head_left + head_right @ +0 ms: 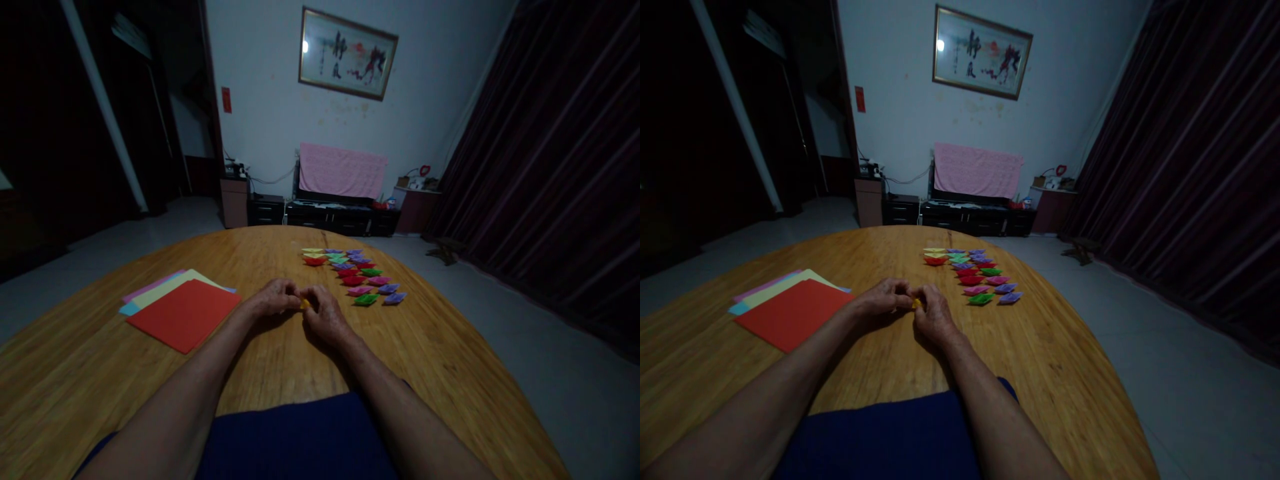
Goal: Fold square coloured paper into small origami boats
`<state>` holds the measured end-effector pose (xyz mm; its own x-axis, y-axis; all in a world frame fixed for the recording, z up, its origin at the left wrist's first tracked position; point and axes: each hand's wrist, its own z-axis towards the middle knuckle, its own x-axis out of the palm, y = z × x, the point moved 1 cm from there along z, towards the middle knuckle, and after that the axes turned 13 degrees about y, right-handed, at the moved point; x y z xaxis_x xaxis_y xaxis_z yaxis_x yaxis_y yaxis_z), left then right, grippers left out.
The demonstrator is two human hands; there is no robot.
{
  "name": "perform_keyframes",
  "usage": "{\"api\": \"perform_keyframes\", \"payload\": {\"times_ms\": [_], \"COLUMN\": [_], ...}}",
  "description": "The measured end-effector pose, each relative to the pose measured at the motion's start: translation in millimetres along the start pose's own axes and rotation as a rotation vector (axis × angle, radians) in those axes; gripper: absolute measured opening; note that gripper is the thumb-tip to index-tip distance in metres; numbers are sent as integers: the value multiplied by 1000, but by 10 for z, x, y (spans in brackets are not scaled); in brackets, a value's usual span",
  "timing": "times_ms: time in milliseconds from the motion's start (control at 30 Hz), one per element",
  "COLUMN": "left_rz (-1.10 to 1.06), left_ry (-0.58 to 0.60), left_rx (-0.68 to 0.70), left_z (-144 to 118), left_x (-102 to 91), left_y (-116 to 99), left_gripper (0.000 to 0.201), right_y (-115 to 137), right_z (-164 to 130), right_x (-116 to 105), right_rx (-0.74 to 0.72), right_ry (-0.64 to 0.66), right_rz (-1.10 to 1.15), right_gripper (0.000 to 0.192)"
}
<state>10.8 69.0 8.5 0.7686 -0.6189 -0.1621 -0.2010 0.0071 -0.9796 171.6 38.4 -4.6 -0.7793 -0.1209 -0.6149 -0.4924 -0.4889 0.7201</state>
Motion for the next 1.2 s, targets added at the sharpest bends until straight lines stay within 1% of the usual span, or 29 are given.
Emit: {"api": "perform_keyframes", "payload": {"times_ms": [67, 100, 200, 267, 333, 467, 633, 767, 867, 1033, 1200], "left_rz": [-211, -288, -386, -416, -443, -477, -451, -428, -401, -350, -342], "left_ry": [2, 4, 7, -2, -23, -51, -107, -81, -60, -71, -55], "left_rx": [85, 112, 114, 113, 130, 144, 115, 120, 125, 132, 153], "left_z": [-19, -23, -11, 11, 36, 80, 78, 19, -12, -11, -39], "left_x": [21, 20, -18, -45, -56, -15, 91, 173, 193, 163, 175], "left_y": [-10, -16, -43, -66, -88, -112, -144, -172, -163, -143, -183], "left_gripper": [23, 25, 34, 39, 42, 35, 29, 29, 28, 27, 23], "right_y": [19, 28, 54, 71, 75, 38, 15, 106, 175, 135, 42], "right_z": [14, 16, 10, 8, 14, 40, 59, 25, -18, -33, 5], "right_x": [6, 8, 4, -14, -36, -51, -52, -72, -69, -43, -5], "right_rx": [39, 76, 180, 172, 128, 109, 145, 173, 184, 178, 171], "right_ry": [-15, -15, 12, 23, 11, -19, -79, -117, -58, 4, -9], "right_rz": [250, 397, 771, 916, 1001, 1063, 1035, 995, 979, 924, 968], "right_gripper": [26, 31, 47, 47, 44, 43, 45, 44, 35, 44, 46]}}
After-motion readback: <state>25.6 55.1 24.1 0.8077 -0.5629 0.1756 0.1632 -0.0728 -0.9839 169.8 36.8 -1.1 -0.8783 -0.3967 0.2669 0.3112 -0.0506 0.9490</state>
